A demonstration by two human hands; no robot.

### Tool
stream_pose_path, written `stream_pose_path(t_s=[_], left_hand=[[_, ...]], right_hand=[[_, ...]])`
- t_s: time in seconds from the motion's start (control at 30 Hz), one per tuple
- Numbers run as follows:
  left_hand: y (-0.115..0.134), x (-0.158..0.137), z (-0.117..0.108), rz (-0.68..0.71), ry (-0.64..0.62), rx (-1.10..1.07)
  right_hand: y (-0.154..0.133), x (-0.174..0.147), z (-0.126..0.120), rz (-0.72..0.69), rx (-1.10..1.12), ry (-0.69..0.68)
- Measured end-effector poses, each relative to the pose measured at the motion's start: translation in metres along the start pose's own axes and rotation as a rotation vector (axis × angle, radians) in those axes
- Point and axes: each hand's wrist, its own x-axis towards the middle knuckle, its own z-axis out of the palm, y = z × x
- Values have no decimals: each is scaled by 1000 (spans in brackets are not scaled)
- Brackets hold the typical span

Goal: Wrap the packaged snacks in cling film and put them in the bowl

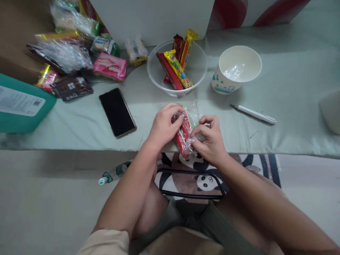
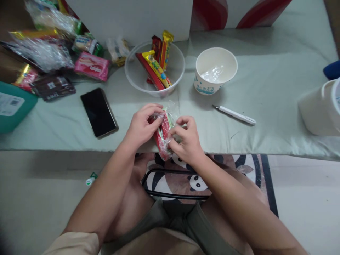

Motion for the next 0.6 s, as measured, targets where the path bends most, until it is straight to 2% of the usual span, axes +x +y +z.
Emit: stream_pose_path(t_s=[0.1,0.23,0.33,0.53,0.6], left_hand=[[0,-1,2,61,2,-23],[3,-1,5,105,-42,-39],[4,-3,4,90,-67,-34],[6,-8,-8,71,-306,157],[8,-8,-9,82,-370,196]], right_hand=[[3,-1,-1,43,-77,50],[2,5,-6,2,85,-32],[0,9,-9,22,139,-19],[1,9,-10,105,166,-21],[4,9,-7,105,115,25]])
